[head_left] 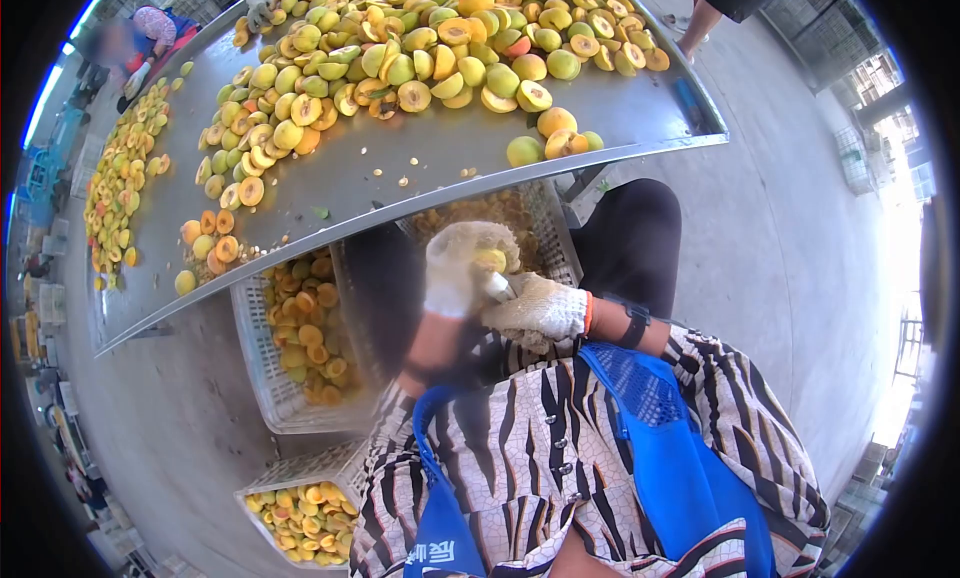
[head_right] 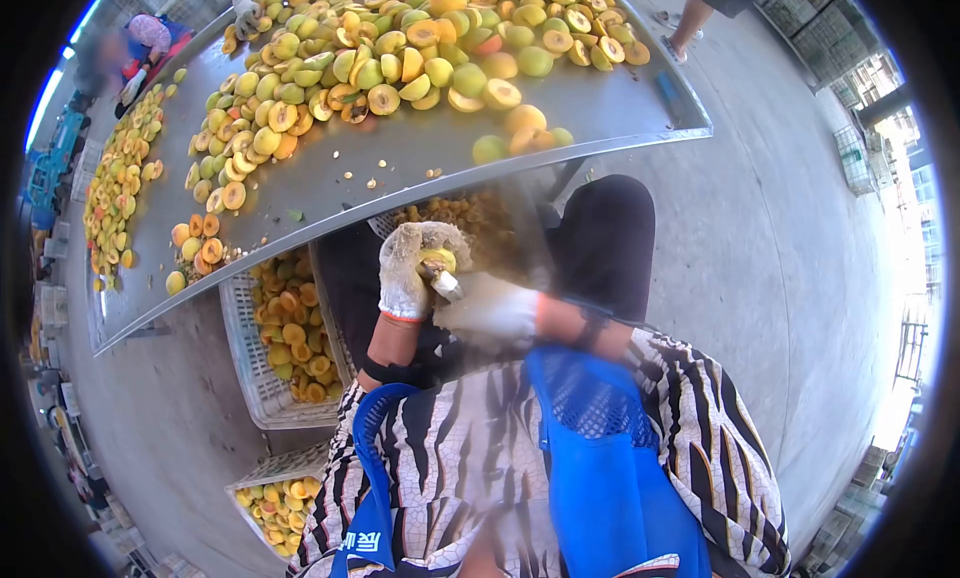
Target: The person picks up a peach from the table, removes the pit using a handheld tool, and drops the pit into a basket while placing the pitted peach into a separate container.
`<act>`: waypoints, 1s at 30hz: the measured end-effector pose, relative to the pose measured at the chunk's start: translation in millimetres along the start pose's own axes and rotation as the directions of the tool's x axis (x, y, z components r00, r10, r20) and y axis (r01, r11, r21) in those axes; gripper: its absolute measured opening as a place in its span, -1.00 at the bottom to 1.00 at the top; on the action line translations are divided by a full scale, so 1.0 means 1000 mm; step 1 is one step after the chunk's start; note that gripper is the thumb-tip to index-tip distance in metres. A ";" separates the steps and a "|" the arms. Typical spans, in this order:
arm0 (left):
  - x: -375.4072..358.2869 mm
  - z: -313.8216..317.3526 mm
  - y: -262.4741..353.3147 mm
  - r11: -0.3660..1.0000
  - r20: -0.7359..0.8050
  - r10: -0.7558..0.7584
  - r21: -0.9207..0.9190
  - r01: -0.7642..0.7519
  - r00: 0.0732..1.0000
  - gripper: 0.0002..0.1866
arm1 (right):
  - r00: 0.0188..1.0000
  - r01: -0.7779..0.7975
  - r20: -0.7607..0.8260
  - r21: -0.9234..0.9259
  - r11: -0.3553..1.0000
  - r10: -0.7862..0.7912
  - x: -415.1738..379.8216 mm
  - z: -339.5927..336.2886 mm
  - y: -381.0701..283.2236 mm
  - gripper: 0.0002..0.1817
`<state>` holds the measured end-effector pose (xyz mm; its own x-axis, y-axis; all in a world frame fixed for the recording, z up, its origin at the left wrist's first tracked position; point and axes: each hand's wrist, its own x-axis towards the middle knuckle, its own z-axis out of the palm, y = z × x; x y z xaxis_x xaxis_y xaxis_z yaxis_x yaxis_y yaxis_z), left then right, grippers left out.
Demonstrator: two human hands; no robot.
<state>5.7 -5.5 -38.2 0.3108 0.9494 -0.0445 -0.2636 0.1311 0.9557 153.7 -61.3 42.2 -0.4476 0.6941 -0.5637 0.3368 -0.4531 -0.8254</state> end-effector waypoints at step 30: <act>0.024 -0.031 0.081 0.815 -0.429 0.427 0.564 -0.134 0.796 -0.64 | 0.893 -0.086 -0.440 -0.376 0.923 -0.096 0.043 -0.016 0.059 -0.73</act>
<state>-36.6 36.4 28.9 -0.2572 0.9339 0.2482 0.2581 -0.1812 0.9490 167.4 -49.1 -30.7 -0.0678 0.9092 -0.4107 0.6609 -0.2674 -0.7012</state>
